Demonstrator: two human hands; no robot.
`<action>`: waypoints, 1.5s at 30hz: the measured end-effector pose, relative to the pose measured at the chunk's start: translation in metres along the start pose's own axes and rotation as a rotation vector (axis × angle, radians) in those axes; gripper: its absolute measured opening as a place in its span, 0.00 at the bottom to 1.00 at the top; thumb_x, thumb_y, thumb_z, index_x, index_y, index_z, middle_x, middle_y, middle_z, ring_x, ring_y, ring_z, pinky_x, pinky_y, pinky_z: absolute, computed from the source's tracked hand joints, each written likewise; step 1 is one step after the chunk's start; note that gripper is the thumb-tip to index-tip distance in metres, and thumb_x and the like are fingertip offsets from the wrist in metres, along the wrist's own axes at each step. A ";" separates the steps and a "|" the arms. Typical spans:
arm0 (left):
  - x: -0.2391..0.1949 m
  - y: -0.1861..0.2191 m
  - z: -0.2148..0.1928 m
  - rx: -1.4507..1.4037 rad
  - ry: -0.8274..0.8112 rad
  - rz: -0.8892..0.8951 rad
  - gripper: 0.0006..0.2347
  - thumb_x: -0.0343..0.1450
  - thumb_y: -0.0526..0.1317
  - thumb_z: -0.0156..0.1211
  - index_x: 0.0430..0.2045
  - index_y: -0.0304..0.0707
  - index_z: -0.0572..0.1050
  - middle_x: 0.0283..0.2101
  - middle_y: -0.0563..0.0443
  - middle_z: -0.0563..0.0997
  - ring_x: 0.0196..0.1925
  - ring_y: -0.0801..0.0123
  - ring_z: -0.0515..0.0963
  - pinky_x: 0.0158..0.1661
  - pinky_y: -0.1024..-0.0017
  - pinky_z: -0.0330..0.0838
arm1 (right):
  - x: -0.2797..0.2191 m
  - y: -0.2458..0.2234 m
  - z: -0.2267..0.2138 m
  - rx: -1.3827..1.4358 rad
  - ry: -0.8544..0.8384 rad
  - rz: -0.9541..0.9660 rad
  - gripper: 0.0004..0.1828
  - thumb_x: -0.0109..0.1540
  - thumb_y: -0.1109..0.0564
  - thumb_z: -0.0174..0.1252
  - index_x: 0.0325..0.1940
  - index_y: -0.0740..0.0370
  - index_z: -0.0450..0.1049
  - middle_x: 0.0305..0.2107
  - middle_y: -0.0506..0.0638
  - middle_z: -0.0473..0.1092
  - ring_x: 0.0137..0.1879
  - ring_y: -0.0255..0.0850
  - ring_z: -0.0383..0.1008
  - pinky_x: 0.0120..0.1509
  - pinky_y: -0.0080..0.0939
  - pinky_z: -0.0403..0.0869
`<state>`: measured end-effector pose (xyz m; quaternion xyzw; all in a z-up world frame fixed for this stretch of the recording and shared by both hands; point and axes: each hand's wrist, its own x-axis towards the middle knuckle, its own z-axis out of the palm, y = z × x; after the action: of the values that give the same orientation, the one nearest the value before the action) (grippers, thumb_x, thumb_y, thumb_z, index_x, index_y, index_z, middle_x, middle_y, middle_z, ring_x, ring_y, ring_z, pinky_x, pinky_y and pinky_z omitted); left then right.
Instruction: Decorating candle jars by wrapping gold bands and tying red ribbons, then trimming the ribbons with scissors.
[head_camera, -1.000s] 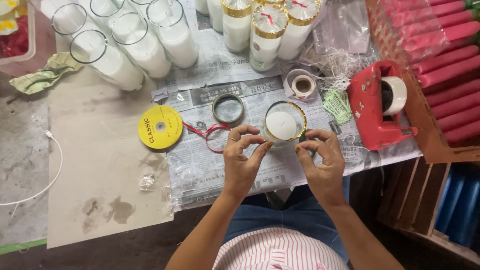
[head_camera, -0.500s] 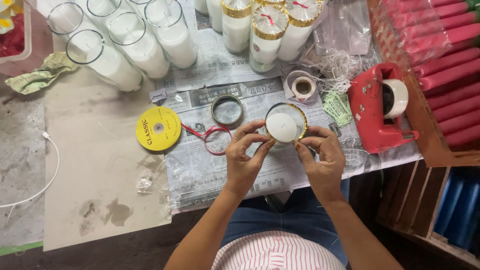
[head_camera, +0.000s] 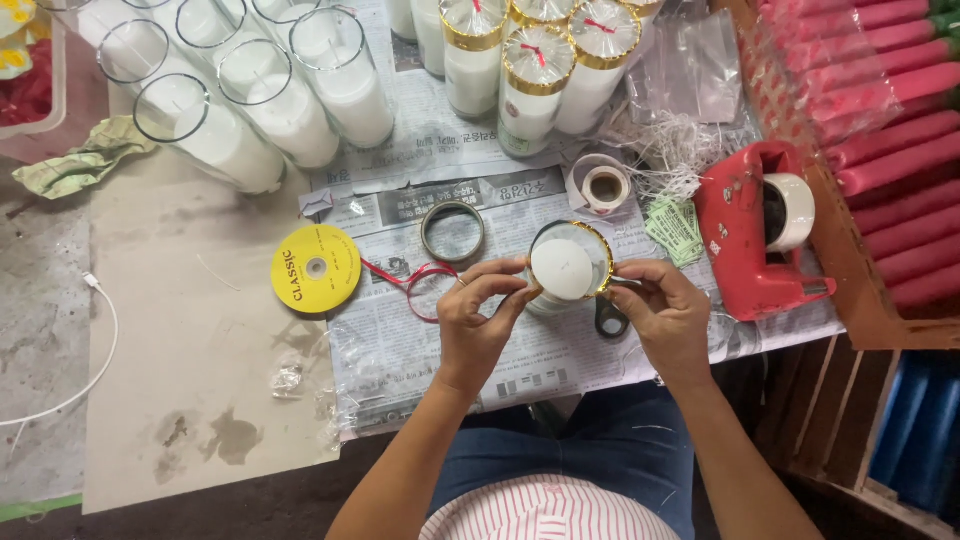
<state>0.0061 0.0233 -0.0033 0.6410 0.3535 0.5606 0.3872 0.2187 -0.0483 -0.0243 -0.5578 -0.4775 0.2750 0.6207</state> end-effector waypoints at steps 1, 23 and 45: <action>0.002 0.002 0.000 -0.001 0.001 0.002 0.04 0.63 0.31 0.75 0.25 0.35 0.83 0.39 0.45 0.87 0.41 0.58 0.88 0.39 0.73 0.83 | 0.000 -0.001 0.000 0.000 0.000 -0.003 0.13 0.59 0.71 0.67 0.45 0.77 0.73 0.41 0.63 0.74 0.47 0.45 0.81 0.49 0.39 0.81; 0.005 0.000 0.012 0.583 -0.236 0.609 0.03 0.73 0.34 0.60 0.31 0.45 0.80 0.30 0.55 0.77 0.33 0.63 0.76 0.29 0.70 0.73 | 0.003 -0.042 0.021 -0.782 -0.183 -0.611 0.06 0.61 0.60 0.66 0.42 0.56 0.80 0.35 0.45 0.75 0.38 0.41 0.80 0.41 0.39 0.80; 0.013 0.012 0.034 0.752 -0.366 0.592 0.09 0.64 0.40 0.70 0.16 0.39 0.78 0.45 0.50 0.75 0.66 0.44 0.66 0.68 0.38 0.46 | 0.024 0.054 -0.229 -0.803 0.257 0.388 0.11 0.65 0.46 0.64 0.49 0.47 0.82 0.39 0.53 0.74 0.47 0.47 0.75 0.48 0.47 0.74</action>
<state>0.0416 0.0264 0.0106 0.8963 0.2603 0.3588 0.0099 0.4439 -0.1137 -0.0513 -0.8626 -0.3521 0.1078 0.3469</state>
